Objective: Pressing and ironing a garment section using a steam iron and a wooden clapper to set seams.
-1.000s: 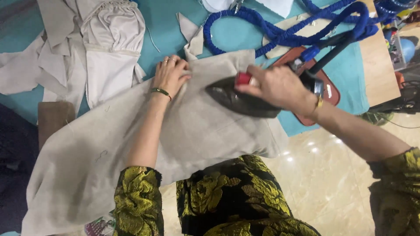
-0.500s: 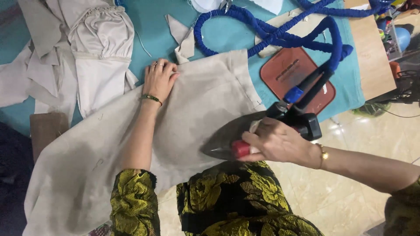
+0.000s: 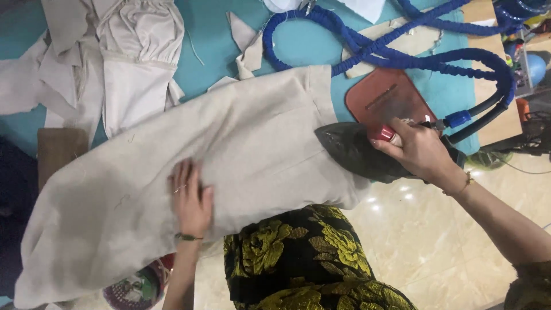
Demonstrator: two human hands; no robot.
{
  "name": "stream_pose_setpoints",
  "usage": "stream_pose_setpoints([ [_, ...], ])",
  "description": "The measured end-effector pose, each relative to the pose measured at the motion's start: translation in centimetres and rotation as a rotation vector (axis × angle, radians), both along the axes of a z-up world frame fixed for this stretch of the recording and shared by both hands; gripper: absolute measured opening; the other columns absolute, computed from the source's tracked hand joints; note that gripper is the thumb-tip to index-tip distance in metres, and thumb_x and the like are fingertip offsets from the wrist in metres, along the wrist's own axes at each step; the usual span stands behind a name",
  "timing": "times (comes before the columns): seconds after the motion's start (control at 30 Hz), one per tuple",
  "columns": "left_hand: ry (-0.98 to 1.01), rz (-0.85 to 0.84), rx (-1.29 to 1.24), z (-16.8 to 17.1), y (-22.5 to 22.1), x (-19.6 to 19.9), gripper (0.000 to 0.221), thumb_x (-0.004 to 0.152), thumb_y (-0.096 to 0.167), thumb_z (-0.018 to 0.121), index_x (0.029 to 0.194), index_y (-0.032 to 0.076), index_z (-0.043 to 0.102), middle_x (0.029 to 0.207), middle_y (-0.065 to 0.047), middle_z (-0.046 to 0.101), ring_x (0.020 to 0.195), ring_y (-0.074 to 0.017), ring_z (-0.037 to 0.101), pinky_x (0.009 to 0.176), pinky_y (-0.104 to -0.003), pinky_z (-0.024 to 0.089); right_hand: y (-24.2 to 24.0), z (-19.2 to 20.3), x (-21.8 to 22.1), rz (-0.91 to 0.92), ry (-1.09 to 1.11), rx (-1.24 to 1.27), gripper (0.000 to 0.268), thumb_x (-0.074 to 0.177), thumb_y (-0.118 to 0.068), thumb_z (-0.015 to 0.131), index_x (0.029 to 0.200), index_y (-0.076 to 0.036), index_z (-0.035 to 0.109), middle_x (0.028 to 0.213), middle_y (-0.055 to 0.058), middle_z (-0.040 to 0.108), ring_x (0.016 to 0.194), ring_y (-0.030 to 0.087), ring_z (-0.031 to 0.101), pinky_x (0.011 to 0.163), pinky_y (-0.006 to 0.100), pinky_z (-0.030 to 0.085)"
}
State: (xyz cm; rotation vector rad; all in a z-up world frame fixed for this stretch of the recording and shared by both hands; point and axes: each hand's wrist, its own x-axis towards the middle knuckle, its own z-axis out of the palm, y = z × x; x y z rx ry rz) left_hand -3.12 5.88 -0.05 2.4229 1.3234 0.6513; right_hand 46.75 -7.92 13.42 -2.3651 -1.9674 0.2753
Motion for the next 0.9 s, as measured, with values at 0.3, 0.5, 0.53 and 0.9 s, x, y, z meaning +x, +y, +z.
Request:
stream_pose_setpoints([
  [0.3,0.211,0.22,0.181,-0.6,-2.1,-4.1,0.055,0.108,0.045,0.047,0.15,0.011,0.056,0.159,-0.012,0.05,0.148,-0.0302,0.043,0.122,-0.054,0.022,2.8,0.4,-9.4,0.508,-0.013,0.179,0.048,0.086,-0.065,0.068,0.098,-0.018,0.066,0.058,0.008,0.069,0.06,0.022,0.074,0.077,0.033,0.057],
  [0.5,0.197,0.273,0.171,-1.0,-2.6,-4.2,0.053,0.107,0.044,0.047,0.15,0.014,0.056,0.162,-0.007,0.048,0.15,-0.0261,0.04,0.125,-0.049,0.018,5.6,4.4,-14.9,0.767,-0.003,0.27,0.049,0.093,-0.068,0.059,0.093,-0.019,0.064,0.051,0.006,0.065,0.055,0.019,0.072,0.076,0.029,0.054],
  [0.53,0.21,0.279,0.18,-1.1,-2.7,-4.3,0.053,0.107,0.044,0.048,0.151,0.015,0.056,0.162,-0.006,0.047,0.151,-0.0256,0.039,0.125,-0.048,0.018,5.6,4.4,-14.9,0.8,0.006,0.27,0.051,0.093,-0.068,0.059,0.093,-0.018,0.064,0.051,0.007,0.064,0.054,0.021,0.071,0.074,0.031,0.054],
  [0.9,-0.01,0.386,-0.079,-0.2,-3.8,-1.6,0.056,0.11,0.044,0.03,0.155,0.013,0.044,0.166,-0.011,0.035,0.155,-0.0337,0.025,0.122,-0.066,0.007,0.2,3.7,-0.8,0.685,0.067,0.021,0.052,0.088,-0.065,0.057,0.092,-0.013,0.066,0.049,0.002,0.064,0.044,0.019,0.065,0.049,0.03,0.05],
])
